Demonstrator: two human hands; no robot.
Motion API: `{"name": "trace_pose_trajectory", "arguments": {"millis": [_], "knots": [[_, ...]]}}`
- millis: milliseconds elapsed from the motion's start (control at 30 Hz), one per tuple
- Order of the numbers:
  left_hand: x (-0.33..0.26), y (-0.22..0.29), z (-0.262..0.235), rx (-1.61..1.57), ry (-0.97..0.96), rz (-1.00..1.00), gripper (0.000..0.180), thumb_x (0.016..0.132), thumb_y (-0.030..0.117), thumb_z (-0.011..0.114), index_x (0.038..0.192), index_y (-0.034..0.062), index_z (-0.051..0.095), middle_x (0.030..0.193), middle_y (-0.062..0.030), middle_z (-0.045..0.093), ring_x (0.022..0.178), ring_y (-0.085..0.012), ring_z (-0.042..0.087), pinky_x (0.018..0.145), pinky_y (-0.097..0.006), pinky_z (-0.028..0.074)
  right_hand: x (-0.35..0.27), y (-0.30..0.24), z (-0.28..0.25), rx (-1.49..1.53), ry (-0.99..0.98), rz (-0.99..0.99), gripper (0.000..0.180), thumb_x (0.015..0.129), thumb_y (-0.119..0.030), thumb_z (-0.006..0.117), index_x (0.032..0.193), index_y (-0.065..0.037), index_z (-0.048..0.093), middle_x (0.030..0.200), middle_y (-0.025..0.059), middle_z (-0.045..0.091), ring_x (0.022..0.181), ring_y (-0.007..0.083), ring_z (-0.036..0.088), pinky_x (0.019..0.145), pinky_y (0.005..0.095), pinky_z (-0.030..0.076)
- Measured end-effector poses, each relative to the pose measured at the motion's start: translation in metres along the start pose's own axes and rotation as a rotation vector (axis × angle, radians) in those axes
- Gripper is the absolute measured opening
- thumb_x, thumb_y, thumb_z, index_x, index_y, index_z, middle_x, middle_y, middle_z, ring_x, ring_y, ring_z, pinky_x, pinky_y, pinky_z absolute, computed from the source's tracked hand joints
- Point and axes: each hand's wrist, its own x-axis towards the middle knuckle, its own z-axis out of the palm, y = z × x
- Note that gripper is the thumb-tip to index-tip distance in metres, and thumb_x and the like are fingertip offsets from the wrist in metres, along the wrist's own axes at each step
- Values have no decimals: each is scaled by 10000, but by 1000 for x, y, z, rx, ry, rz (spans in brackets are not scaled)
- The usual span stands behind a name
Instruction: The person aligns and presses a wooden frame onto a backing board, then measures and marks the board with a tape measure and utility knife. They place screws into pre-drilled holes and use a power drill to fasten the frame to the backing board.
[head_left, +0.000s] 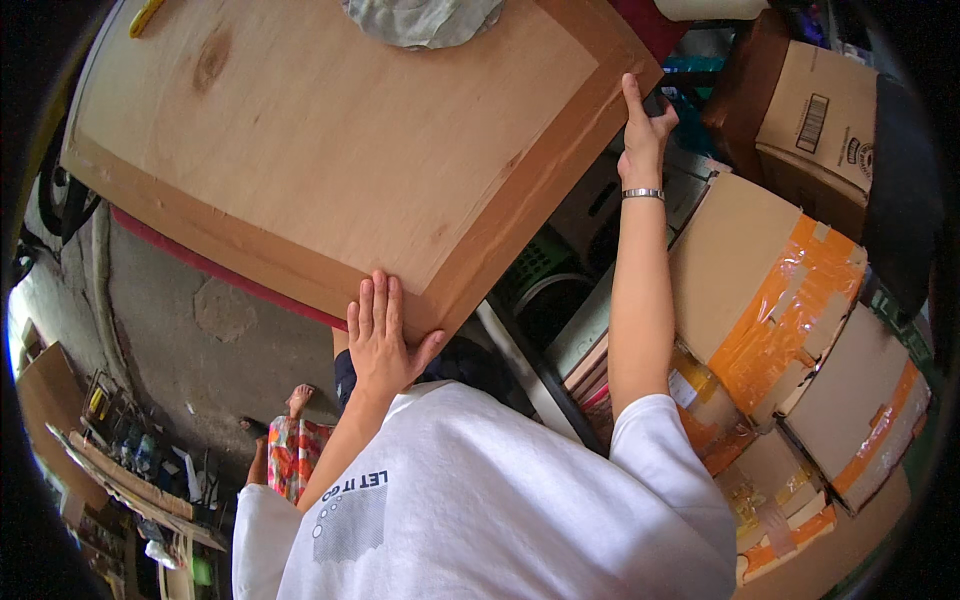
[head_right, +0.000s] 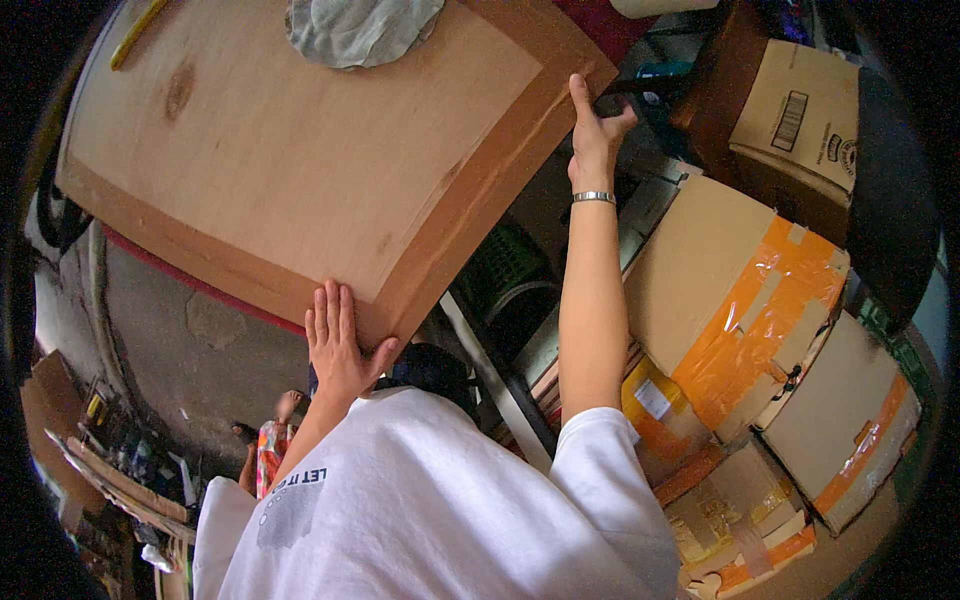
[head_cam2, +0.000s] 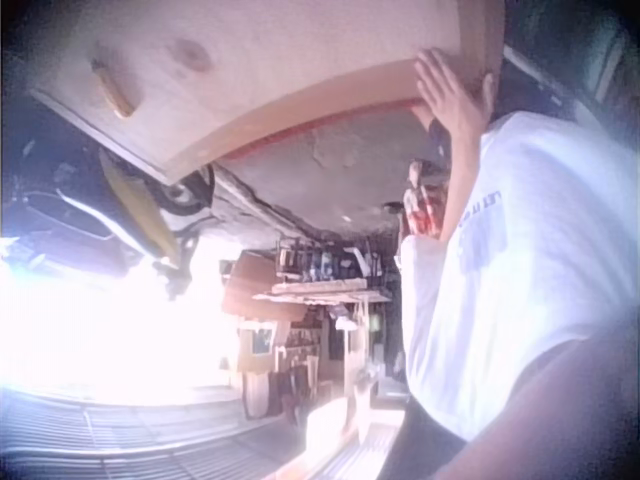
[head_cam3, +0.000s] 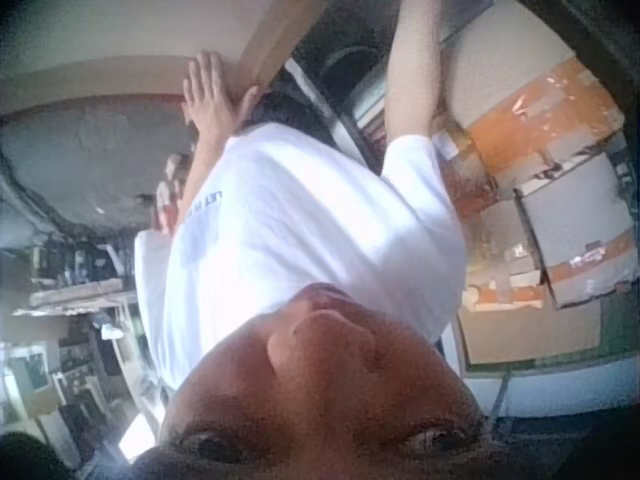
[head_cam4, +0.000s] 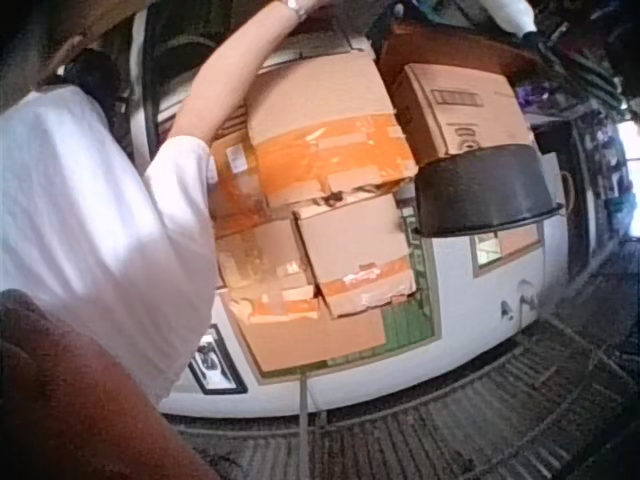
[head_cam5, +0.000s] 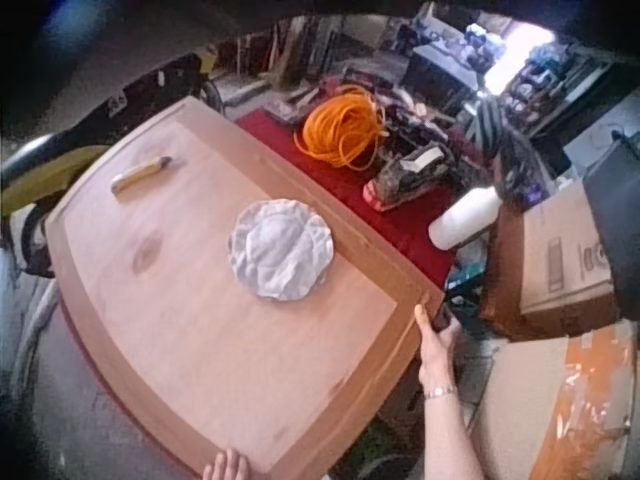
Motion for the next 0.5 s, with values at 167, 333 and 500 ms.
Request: {"name": "trace_pose_trajectory", "arguments": {"millis": [167, 333, 500], "knots": [[4, -3, -2, -6, 7, 35, 989, 813, 578, 658, 1515, 3, 266, 1583, -211, 232, 1485, -335, 181, 1188, -471, 127, 51, -26, -4, -22, 117, -113, 1146, 650, -433, 901, 1417, 3, 170, 1414, 276, 281, 1343, 374, 300, 1129, 470, 280], [3, -2, 0, 4, 33, 24, 975, 811, 565, 662, 1512, 4, 280, 1584, -206, 235, 1486, -329, 186, 1187, -464, 129, 19, -18, 4, -111, 112, -99, 1019, 729, -431, 844, 1399, 30, 230, 1428, 277, 280, 1350, 367, 301, 1142, 461, 261], [2, -6, 1, -7, 35, 42, 965, 815, 556, 657, 1513, 5, 282, 1586, -202, 235, 1486, -320, 190, 1189, -455, 122, 2, -3, 0, -118, 110, -149, 1046, 668, -387, 892, 1374, 36, 247, 1359, 238, 323, 1289, 326, 343, 1133, 459, 290]]}}
